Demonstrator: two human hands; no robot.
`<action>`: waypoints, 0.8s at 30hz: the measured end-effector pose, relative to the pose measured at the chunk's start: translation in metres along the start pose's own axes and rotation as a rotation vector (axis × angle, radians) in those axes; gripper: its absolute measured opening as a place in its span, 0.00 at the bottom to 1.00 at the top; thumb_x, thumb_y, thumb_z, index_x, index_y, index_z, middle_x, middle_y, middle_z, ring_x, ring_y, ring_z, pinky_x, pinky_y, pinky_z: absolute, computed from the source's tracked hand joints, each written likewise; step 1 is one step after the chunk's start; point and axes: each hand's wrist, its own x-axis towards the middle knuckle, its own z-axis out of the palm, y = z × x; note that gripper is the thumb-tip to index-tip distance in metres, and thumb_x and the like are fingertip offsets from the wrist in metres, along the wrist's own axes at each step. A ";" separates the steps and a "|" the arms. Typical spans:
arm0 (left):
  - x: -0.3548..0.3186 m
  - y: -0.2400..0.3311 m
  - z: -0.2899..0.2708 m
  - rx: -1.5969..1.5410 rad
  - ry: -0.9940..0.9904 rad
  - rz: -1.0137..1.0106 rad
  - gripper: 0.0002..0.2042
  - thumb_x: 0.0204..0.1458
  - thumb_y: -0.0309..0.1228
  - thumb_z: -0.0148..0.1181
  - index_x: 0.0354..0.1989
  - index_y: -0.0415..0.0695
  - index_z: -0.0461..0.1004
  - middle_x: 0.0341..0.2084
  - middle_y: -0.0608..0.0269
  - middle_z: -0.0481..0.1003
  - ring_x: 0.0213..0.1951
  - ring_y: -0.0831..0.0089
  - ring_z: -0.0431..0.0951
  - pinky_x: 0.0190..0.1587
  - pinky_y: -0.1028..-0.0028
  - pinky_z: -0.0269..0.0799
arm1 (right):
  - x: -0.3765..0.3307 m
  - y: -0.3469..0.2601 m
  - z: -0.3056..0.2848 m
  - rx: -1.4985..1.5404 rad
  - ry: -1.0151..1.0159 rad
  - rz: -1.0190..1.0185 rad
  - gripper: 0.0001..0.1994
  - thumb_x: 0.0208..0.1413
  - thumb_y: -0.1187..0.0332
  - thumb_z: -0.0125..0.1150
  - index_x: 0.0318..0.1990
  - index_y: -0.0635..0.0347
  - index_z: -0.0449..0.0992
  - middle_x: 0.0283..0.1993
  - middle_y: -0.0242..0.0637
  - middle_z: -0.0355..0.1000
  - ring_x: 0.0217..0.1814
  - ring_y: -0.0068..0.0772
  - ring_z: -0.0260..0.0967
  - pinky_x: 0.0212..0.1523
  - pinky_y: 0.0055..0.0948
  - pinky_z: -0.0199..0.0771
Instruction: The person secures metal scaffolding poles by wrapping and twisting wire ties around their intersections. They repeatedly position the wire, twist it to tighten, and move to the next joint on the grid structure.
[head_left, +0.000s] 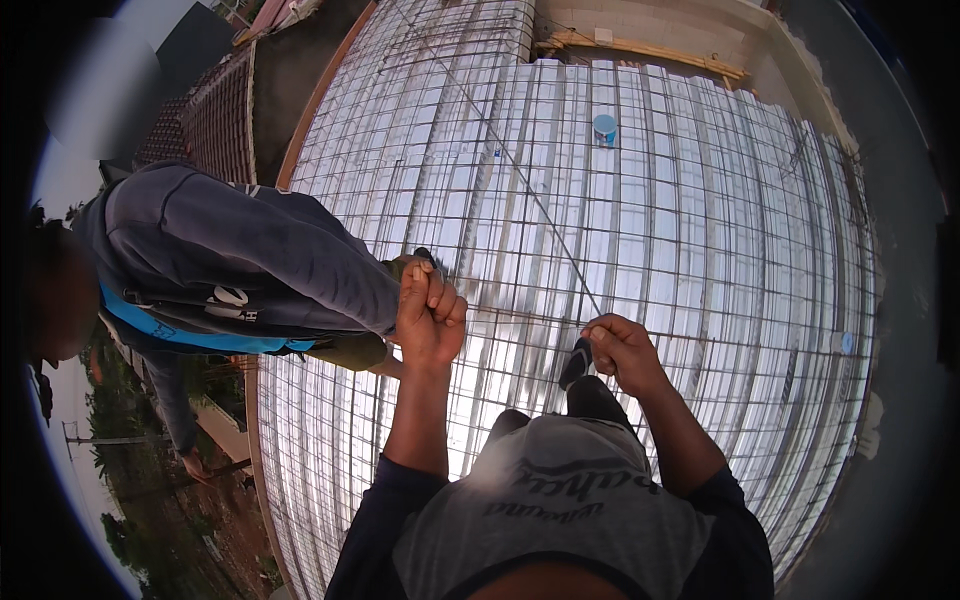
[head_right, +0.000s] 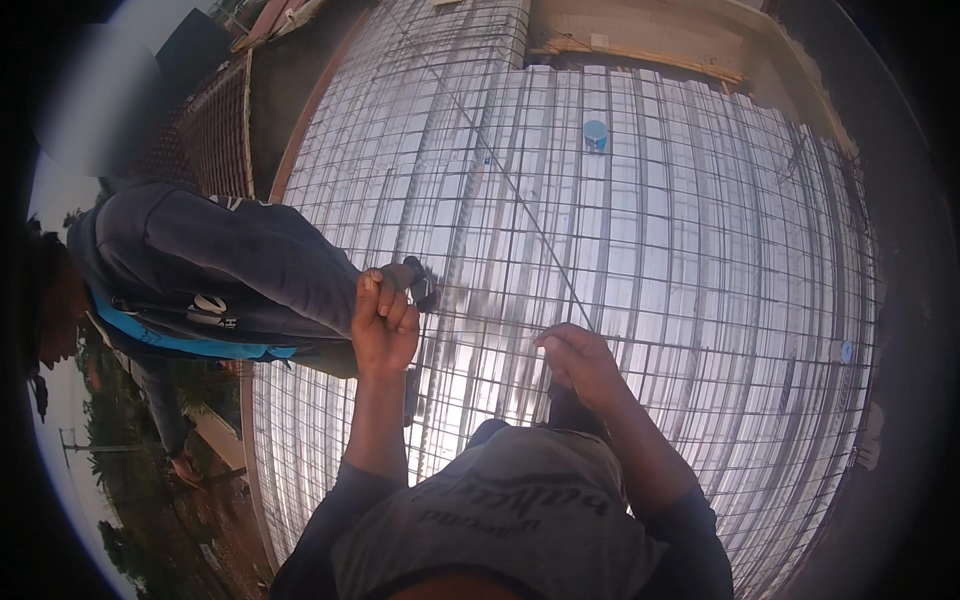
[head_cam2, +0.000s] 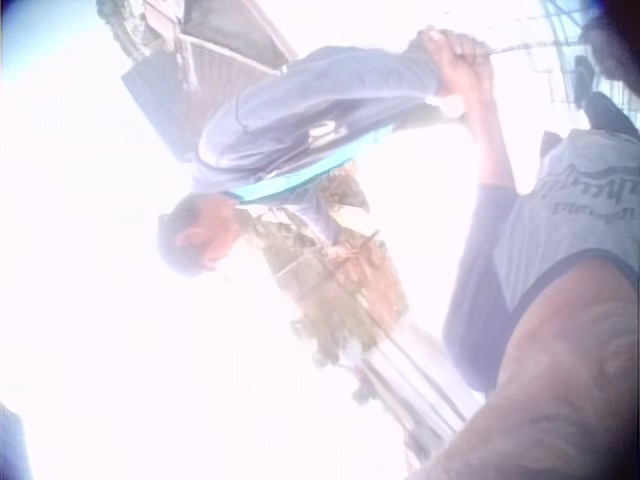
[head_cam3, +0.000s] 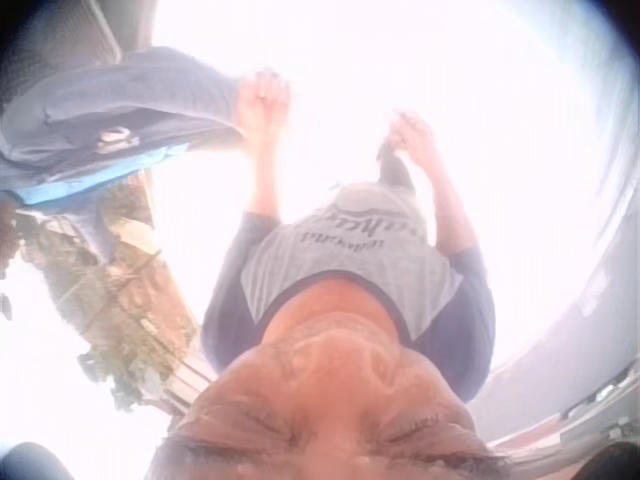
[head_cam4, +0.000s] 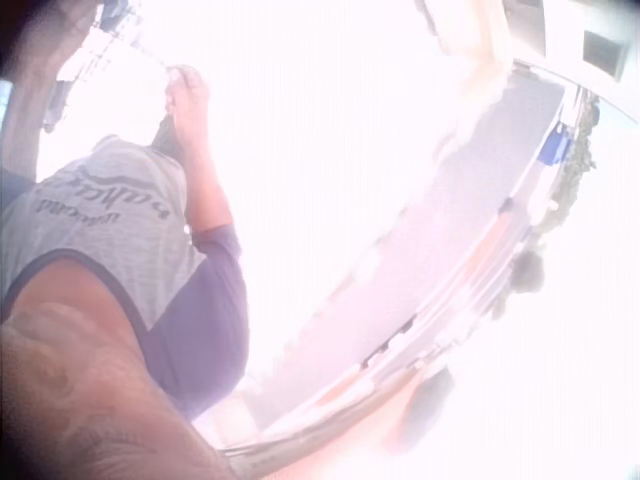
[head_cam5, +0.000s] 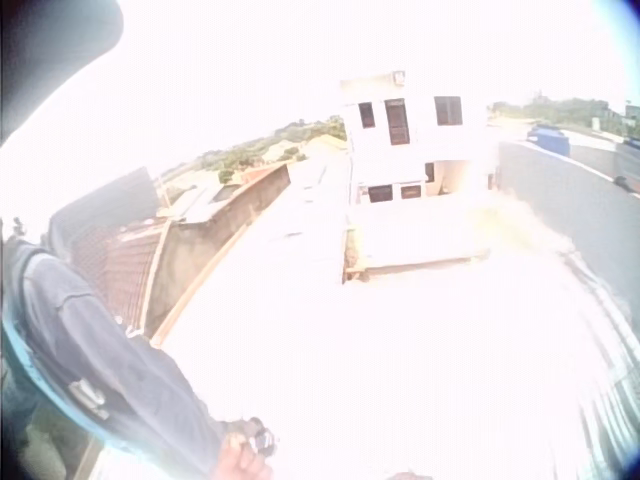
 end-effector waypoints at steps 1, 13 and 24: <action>0.009 -0.004 0.007 -0.046 -0.039 -0.023 0.07 0.63 0.35 0.44 0.38 0.47 0.65 0.18 0.74 0.55 0.16 0.84 0.48 0.17 0.82 0.49 | 0.020 0.004 -0.003 -0.323 0.059 -0.075 0.12 0.62 0.64 0.50 0.36 0.66 0.74 0.21 0.30 0.65 0.23 0.23 0.61 0.27 0.27 0.64; 0.101 0.067 -0.011 -0.119 0.100 0.136 0.07 0.63 0.36 0.46 0.37 0.48 0.65 0.16 0.74 0.55 0.15 0.84 0.49 0.17 0.82 0.49 | 0.128 -0.062 0.035 -0.255 -0.156 0.113 0.14 0.61 0.62 0.51 0.37 0.66 0.75 0.18 0.25 0.60 0.17 0.17 0.49 0.20 0.22 0.52; 0.253 0.193 -0.112 -0.197 0.287 0.346 0.07 0.62 0.36 0.47 0.35 0.49 0.67 0.15 0.75 0.56 0.14 0.84 0.49 0.15 0.83 0.47 | 0.293 -0.068 0.122 -0.875 0.097 -0.136 0.15 0.61 0.59 0.52 0.36 0.64 0.74 0.24 0.37 0.68 0.27 0.27 0.64 0.31 0.31 0.65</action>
